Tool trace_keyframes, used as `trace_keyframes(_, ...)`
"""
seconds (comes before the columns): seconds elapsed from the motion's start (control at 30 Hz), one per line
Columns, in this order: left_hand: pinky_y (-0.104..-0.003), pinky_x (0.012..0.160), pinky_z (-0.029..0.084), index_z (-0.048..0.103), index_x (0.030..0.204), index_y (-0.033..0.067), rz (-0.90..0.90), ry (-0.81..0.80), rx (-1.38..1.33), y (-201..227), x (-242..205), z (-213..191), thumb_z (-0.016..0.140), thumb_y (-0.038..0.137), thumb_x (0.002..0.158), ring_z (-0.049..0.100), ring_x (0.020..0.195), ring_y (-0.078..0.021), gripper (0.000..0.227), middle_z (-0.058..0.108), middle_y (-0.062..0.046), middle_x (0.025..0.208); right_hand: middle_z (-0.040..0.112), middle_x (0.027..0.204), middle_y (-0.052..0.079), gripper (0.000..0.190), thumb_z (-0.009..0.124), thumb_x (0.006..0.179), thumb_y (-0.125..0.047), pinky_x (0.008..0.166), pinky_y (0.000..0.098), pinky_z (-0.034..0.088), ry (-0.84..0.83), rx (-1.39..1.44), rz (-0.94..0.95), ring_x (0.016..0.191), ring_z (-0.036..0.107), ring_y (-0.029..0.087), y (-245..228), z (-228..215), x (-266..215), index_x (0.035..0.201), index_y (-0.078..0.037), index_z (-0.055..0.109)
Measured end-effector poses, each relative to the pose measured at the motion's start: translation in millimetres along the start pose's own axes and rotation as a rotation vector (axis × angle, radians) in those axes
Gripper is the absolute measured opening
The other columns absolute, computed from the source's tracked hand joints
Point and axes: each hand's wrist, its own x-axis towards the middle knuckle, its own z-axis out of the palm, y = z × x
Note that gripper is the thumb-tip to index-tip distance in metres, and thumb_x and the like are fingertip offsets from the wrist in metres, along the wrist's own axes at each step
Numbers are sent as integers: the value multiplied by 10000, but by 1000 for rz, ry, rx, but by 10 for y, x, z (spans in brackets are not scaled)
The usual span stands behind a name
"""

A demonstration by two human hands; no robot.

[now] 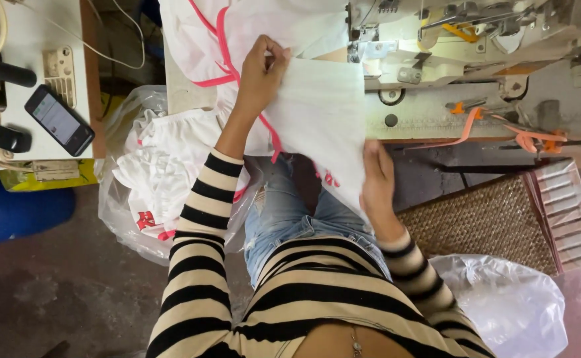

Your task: The person is picking up, unfolding, and stacking white garments with pink trim at a sewing station.

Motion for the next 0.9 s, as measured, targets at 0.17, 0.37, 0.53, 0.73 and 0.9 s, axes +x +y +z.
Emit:
trace_keyframes(0.17,-236,598,312,497,855,152,123,-82,53,116,-224,62,710,201,1017,354,646,-67,272,438,59,727,695,1294,168,620,581,914,-420,972,399,589,188,450,767,1120,695,301,19,-122,-389,1351,18,584)
trace_keyframes(0.37,-334,494,426,494,981,155,285,-11,596,-134,-141,175,629,349,1048,614,532,-167,246,574,36,643,345,775,-64,397,358,1123,-408,666,303,310,-139,-166,33,725,345,78,852,-72,6,816,-157,377)
trace_keyframes(0.53,-355,407,331,459,903,152,458,154,753,-206,108,207,669,351,1038,511,474,-201,320,577,24,654,294,718,-47,433,324,1115,-452,623,324,246,-139,-204,-96,654,292,79,948,-1,272,814,-142,330)
trace_keyframes(0.73,-289,389,304,496,885,148,691,335,840,-46,312,176,660,337,1048,508,498,-106,299,569,77,703,278,677,-59,439,309,1110,-462,580,311,227,-91,-203,-70,606,249,68,845,143,439,801,-150,311)
trace_keyframes(0.9,-300,406,361,492,1142,181,749,362,939,-148,683,91,708,397,1064,586,581,-99,315,618,83,759,262,705,-59,440,307,1108,-465,588,294,233,-38,-131,-111,630,242,66,629,306,603,792,-159,295)
